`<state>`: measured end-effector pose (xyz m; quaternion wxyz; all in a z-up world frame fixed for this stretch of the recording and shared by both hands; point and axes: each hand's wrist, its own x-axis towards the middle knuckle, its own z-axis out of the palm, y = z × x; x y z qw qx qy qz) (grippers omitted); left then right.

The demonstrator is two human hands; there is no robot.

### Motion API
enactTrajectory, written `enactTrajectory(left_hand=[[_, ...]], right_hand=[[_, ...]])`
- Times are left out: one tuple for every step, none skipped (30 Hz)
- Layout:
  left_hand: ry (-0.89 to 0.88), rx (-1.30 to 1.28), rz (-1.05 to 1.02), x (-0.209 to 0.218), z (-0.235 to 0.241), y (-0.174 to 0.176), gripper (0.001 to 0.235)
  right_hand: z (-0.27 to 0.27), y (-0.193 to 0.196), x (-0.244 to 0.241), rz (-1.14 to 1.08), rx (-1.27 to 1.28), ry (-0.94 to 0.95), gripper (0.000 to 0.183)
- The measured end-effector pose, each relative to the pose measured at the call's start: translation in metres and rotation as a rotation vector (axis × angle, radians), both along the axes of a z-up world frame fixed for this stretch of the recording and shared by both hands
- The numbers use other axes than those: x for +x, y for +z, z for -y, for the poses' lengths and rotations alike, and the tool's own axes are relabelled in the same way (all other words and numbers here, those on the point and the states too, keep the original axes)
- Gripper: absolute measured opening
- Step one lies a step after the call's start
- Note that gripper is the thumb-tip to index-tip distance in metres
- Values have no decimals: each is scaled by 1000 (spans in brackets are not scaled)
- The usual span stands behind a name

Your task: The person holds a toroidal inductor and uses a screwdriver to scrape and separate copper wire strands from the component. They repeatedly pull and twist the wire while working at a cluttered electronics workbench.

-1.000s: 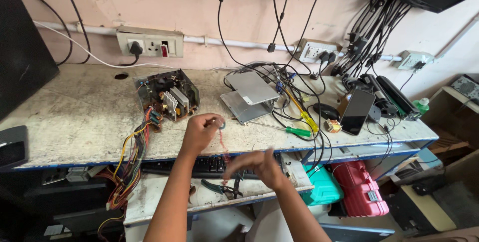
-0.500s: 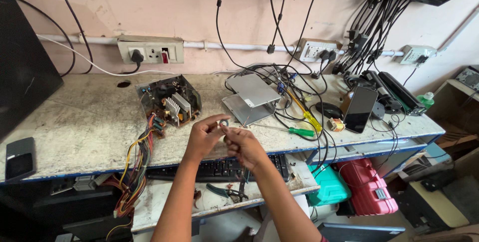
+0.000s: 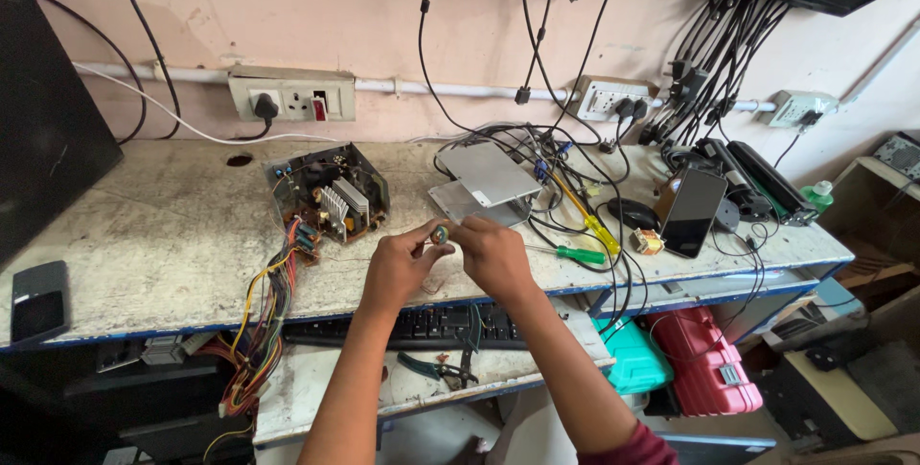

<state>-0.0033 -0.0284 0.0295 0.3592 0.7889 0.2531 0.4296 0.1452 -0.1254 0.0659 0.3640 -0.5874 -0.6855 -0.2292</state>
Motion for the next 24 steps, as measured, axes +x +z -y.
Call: enactTrajectory(left_hand=[[20, 38, -2, 0, 2, -2, 45], [40, 77, -4, 2, 3, -5, 43], [62, 125, -1, 5, -1, -3, 41], [60, 112, 10, 5, -3, -3, 41], [58, 97, 23, 5, -5, -3, 42], [57, 83, 35, 5, -6, -3, 42], [25, 16, 57, 5, -7, -4, 41], [-8, -51, 78, 6, -7, -4, 40], [-41, -119, 89, 5, -7, -5, 40], [-53, -129, 41, 2, -7, -5, 42], [-65, -144, -3, 1, -6, -5, 44], [-77, -158, -46, -1, -4, -6, 46], [-82, -131, -31, 1, -4, -4, 47], [-87, -104, -15, 2, -5, -3, 48], [-92, -83, 3, 3, -3, -4, 49], [-106, -29, 43, 3, -4, -3, 49], [-120, 22, 78, 3, -4, -4, 48], [-134, 73, 112, 3, -2, -5, 48], [-95, 88, 91, 4, 0, -4, 45], [-56, 102, 70, 4, 3, -3, 42], [-15, 119, 44, 3, 5, -2, 39], [28, 175, 21, 3, 8, -1, 37], [70, 233, -1, 4, 10, 1, 34], [111, 291, -23, 4, 12, 2, 33]], right_hand=[[0, -3, -1, 72, 30, -17, 22], [0, -7, -3, 51, 35, -30, 21], [-5, -9, -3, 36, 50, -41, 21], [-10, -12, -3, 21, 65, -52, 20], [-16, -16, -4, -91, 37, -92, 16], [-22, -22, -5, -202, 8, -132, 12], [-26, -29, -4, -319, -24, -174, 11], [-30, -33, 3, -346, -39, -117, 12], [-35, -39, 9, -381, -55, -61, 12], [-39, -45, 15, -416, -70, -5, 13], [-41, -52, 22, -496, -120, 66, 15], [-42, -58, 29, -576, -170, 138, 17], [-45, -62, 36, -649, -219, 210, 19], [-49, -66, 42, -686, -230, 243, 18], [-51, -70, 47, -722, -247, 274, 17], [-52, -74, 52, -758, -263, 305, 17], [-53, -78, 54, -859, -287, 333, 17], [-54, -82, 56, -961, -310, 361, 18], [-55, -81, 58, -1058, -327, 393, 18], [-54, -81, 60, -1074, -315, 397, 17], [-53, -80, 60, -1093, -300, 406, 17], [-51, -80, 60, -1112, -285, 414, 16], [-49, -78, 59, -1080, -252, 447, 15], [-46, -77, 59, -1049, -220, 479, 15]])
